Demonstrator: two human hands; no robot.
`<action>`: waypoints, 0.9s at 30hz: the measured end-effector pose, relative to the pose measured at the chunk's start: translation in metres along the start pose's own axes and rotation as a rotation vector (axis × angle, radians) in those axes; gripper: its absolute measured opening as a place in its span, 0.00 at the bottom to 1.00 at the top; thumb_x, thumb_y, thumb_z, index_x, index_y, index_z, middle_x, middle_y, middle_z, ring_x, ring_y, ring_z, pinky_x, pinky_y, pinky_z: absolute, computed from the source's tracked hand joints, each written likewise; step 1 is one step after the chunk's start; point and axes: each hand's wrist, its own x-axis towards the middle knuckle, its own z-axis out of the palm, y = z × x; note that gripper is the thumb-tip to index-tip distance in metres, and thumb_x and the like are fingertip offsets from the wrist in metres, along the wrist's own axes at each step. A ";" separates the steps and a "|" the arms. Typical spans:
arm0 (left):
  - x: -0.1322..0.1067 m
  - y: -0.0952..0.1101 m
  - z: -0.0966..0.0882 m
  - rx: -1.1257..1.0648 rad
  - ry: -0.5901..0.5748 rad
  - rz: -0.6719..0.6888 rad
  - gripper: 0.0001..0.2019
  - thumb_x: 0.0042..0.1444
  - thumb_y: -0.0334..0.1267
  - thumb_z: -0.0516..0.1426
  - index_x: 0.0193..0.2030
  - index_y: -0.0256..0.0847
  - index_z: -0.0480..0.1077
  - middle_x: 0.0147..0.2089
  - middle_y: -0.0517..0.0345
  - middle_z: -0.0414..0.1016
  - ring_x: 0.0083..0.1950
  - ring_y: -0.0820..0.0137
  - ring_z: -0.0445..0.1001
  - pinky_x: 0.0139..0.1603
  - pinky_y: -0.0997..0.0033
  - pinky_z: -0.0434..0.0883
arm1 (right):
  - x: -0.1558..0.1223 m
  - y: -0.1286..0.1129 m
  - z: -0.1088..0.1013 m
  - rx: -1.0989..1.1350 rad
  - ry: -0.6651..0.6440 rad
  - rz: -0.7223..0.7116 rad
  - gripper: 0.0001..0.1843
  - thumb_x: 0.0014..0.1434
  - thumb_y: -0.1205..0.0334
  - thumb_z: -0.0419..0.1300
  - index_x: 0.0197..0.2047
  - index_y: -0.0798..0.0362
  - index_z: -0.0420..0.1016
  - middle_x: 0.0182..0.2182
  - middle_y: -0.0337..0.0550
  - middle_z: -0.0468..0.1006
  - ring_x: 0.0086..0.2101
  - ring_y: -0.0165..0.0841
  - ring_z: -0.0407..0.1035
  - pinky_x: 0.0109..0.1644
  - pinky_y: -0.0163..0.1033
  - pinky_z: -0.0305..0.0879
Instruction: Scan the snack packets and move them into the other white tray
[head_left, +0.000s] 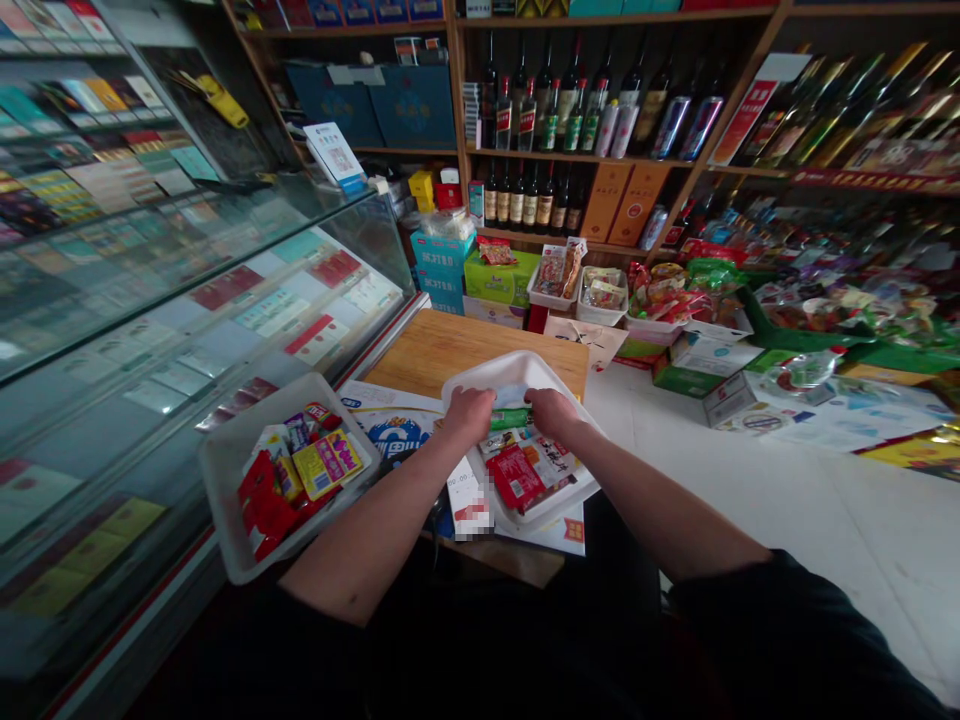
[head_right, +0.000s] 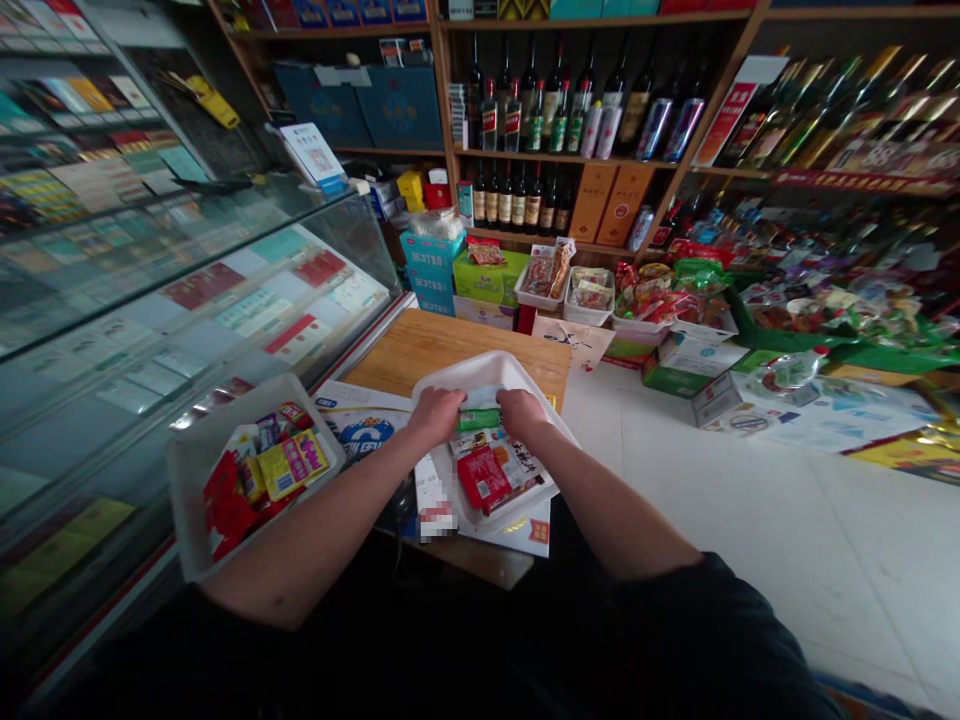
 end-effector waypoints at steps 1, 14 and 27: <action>-0.002 -0.002 -0.002 -0.004 0.005 -0.005 0.12 0.59 0.30 0.56 0.46 0.39 0.78 0.43 0.45 0.83 0.49 0.57 0.79 0.59 0.57 0.65 | -0.001 0.002 -0.002 0.018 0.010 0.007 0.19 0.64 0.67 0.58 0.57 0.49 0.77 0.49 0.51 0.82 0.47 0.41 0.77 0.49 0.40 0.67; -0.042 -0.041 -0.036 -0.296 0.137 -0.023 0.18 0.60 0.29 0.58 0.56 0.43 0.75 0.46 0.56 0.85 0.50 0.65 0.81 0.56 0.67 0.70 | -0.012 -0.005 -0.044 0.594 0.290 -0.011 0.14 0.58 0.68 0.64 0.48 0.53 0.82 0.40 0.41 0.85 0.41 0.32 0.78 0.49 0.34 0.68; -0.094 -0.103 -0.050 -0.339 0.309 -0.025 0.16 0.61 0.32 0.58 0.56 0.43 0.74 0.42 0.56 0.85 0.49 0.62 0.80 0.57 0.62 0.70 | -0.012 -0.066 -0.056 0.840 0.329 -0.181 0.09 0.56 0.68 0.65 0.41 0.52 0.82 0.34 0.40 0.85 0.33 0.31 0.78 0.41 0.33 0.70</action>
